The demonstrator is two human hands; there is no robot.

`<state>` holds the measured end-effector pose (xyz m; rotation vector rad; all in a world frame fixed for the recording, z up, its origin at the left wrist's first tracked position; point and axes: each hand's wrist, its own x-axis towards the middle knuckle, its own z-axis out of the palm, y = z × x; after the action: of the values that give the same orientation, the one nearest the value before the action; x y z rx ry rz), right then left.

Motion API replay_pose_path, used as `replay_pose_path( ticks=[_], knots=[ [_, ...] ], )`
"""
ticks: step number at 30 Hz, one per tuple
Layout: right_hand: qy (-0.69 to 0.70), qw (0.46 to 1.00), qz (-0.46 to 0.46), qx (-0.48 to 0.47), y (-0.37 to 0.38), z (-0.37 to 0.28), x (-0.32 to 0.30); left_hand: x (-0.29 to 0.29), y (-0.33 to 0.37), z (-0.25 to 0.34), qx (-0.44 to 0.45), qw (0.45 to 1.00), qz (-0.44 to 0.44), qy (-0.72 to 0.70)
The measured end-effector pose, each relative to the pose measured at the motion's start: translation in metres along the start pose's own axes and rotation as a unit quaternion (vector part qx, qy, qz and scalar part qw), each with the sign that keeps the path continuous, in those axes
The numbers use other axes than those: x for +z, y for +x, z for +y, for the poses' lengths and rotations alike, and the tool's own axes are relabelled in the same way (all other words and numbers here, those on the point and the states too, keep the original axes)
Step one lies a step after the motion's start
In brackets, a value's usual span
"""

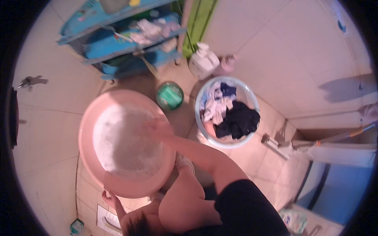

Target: The person hand-washes a white sock in a pink basin filled with soapy water. They scrub the sock with their hands and a green sponge, rinse it in the basin, and wring it out. The person repeats this process for a second sock.

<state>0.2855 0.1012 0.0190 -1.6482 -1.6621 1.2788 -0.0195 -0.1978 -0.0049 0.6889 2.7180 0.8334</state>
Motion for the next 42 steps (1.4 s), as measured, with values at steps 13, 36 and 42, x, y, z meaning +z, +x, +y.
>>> replay_pose_path(
  ticks=[13, 36, 42],
  knots=[
    [-0.295, 0.943, 0.043, 0.150, -0.079, 0.095, -0.266, -0.087, -0.054, -0.034, 0.004, 0.999, 0.021, 0.042],
    [-0.383, 0.918, -0.043, -0.100, -0.097, 0.038, -0.219, -0.125, -0.191, -0.208, -0.206, 0.969, -0.080, 0.110],
    [-0.204, 0.947, -0.051, -0.243, -0.113, -0.086, -0.176, -0.114, -0.165, -0.200, -0.164, 0.978, -0.079, 0.103]
  ],
)
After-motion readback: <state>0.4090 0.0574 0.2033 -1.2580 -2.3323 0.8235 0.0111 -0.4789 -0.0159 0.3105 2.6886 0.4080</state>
